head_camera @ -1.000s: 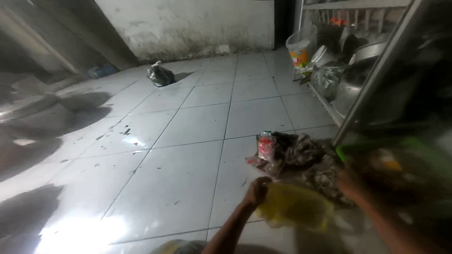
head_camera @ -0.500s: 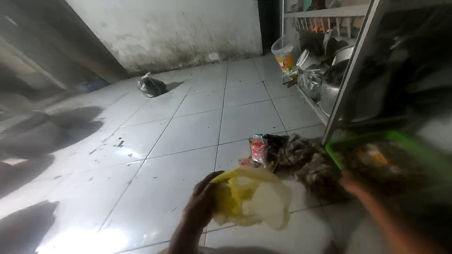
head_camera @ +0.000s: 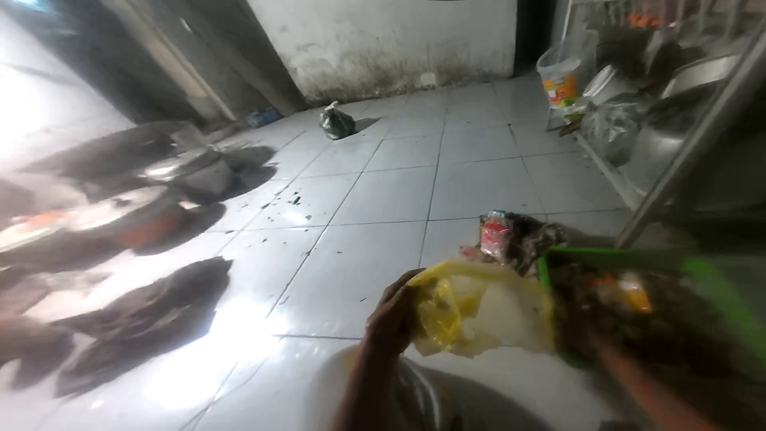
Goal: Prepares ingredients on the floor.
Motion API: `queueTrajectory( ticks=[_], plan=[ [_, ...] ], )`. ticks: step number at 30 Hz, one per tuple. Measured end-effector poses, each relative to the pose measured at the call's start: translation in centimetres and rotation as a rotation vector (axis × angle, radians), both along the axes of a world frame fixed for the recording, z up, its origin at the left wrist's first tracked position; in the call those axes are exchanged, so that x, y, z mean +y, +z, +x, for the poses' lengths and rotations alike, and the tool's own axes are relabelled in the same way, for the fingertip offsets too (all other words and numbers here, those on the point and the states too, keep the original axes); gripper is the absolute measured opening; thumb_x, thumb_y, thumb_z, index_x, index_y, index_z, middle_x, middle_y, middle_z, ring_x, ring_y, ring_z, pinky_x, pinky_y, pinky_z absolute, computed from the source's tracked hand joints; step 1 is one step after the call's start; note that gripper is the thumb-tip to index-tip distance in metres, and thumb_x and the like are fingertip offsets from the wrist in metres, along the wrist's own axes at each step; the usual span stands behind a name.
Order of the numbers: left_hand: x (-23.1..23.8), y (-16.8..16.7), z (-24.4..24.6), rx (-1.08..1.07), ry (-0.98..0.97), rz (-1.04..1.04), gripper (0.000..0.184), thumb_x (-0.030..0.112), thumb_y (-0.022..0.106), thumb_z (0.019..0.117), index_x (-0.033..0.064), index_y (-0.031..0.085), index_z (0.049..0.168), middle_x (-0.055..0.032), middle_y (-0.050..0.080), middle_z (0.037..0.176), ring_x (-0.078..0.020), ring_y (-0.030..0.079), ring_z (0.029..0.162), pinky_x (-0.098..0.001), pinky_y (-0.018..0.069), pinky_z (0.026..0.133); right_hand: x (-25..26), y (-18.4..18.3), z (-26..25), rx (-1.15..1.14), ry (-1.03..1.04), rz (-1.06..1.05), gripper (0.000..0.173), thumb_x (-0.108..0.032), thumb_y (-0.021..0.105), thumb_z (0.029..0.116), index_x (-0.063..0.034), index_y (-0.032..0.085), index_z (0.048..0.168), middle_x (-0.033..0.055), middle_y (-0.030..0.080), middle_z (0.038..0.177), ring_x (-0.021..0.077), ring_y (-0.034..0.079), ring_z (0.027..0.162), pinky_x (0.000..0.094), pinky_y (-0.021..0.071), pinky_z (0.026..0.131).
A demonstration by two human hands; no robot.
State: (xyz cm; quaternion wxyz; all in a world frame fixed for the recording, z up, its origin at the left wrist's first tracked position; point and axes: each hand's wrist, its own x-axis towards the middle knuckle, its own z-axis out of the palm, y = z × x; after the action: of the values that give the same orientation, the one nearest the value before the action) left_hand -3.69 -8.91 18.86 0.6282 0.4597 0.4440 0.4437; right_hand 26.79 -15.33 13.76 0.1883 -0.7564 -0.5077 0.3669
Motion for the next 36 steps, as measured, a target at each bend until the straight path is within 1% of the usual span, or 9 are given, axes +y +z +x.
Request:
queueTrajectory(
  ticks=[5,8,12,16,19,23,27,30,36],
  plan=[
    [-1.0,-0.4,-0.5,0.03,-0.083,0.035,0.033,0.018,0.04,0.1048,0.0099,0.063,0.127,-0.0041,0.07,0.094,-0.0095,0.066,0.073,-0.0261,0.0572,0.063,0.0,-0.2,-0.6,0.245,-0.029,0.469,0.052,-0.012,0.055,0.0985,-0.0062,0.049,0.15,0.0216,0.059,0.138,0.0336,0.061,0.116,0.0543,0.0512,0.093],
    [-0.9,-1.1,0.0,0.053,-0.132,0.036,0.034,0.019,0.042,0.1044,0.0125,0.062,0.131,-0.0028,0.07,0.094,-0.0078,0.065,0.072,-0.0248,0.056,0.061,-0.5,0.0,-2.2,0.436,-0.023,0.363,0.059,-0.017,0.055,0.0973,-0.0156,0.042,0.156,0.0147,0.058,0.14,0.0242,0.063,0.113,0.0457,0.0546,0.09],
    [-0.8,-1.6,0.9,0.16,-0.15,0.008,0.034,0.02,0.04,0.1066,0.0119,0.062,0.131,-0.0033,0.069,0.094,-0.0082,0.065,0.072,-0.025,0.0557,0.062,-0.9,-0.2,-3.9,0.371,-0.046,0.301,0.042,0.005,0.058,0.0906,-0.0007,0.062,0.132,0.0136,0.07,0.103,0.0157,0.067,0.081,0.0361,0.0573,0.073],
    [-0.9,-2.6,0.8,0.582,-0.006,0.249,0.045,0.02,0.054,0.1039,0.0163,0.048,0.148,-0.0132,0.049,0.148,-0.0287,0.058,0.11,-0.0461,0.0508,0.08,0.1,1.0,-2.5,0.433,-0.189,0.342,0.029,0.012,0.057,0.0907,0.0045,0.067,0.117,0.0131,0.068,0.102,0.0125,0.062,0.08,0.0302,0.0538,0.069],
    [-0.9,-2.0,2.3,0.636,0.078,0.623,0.055,0.007,0.063,0.0941,0.0101,0.05,0.147,-0.0147,0.035,0.161,-0.0353,0.045,0.137,-0.0508,0.0492,0.095,0.2,1.2,-1.5,0.393,-0.212,0.339,0.026,0.012,0.053,0.0912,0.0024,0.068,0.11,0.0102,0.067,0.094,0.0123,0.061,0.075,0.0307,0.0528,0.066],
    [-1.7,-3.6,6.4,0.708,-0.291,0.743,0.04,0.008,0.074,0.0857,0.0137,0.07,0.125,-0.0124,0.05,0.149,-0.0348,0.05,0.132,-0.0545,0.048,0.101,-0.2,1.4,-1.8,0.483,-0.25,0.294,0.025,0.011,0.05,0.0935,0.0005,0.068,0.107,0.0072,0.068,0.087,0.0109,0.062,0.071,0.0286,0.0536,0.063],
    [-1.8,-7.1,9.0,0.973,-0.505,0.442,0.072,0.007,0.07,0.0914,0.011,0.039,0.156,-0.0238,0.045,0.149,-0.044,0.058,0.119,-0.059,0.0517,0.09,-0.5,2.4,-2.4,0.616,-0.217,0.218,0.024,0.008,0.053,0.092,-0.0004,0.069,0.107,0.01,0.07,0.088,0.0153,0.065,0.069,0.0303,0.0547,0.058],
    [-0.7,-6.9,8.0,1.005,-0.41,0.386,0.071,-0.003,0.061,0.0942,0.0096,0.033,0.158,-0.0294,0.051,0.138,-0.0442,0.066,0.103,-0.0552,0.0568,0.084,-1.0,2.8,-2.3,0.646,-0.169,0.195,0.028,0.008,0.057,0.0885,-0.0006,0.071,0.111,0.0114,0.071,0.092,0.0176,0.067,0.074,0.0326,0.0572,0.063],
    [1.7,-4.6,2.8,0.972,-0.088,0.587,0.016,0.007,0.054,0.1028,0.0023,0.069,0.107,-0.0187,0.064,0.103,-0.0369,0.064,0.087,-0.0569,0.0519,0.072,-0.7,1.8,-0.1,0.238,0.127,0.194,0.019,0.006,0.067,0.0901,-0.0013,0.073,0.107,0.0126,0.071,0.094,0.0211,0.066,0.081,0.0421,0.0561,0.075]
  ],
)
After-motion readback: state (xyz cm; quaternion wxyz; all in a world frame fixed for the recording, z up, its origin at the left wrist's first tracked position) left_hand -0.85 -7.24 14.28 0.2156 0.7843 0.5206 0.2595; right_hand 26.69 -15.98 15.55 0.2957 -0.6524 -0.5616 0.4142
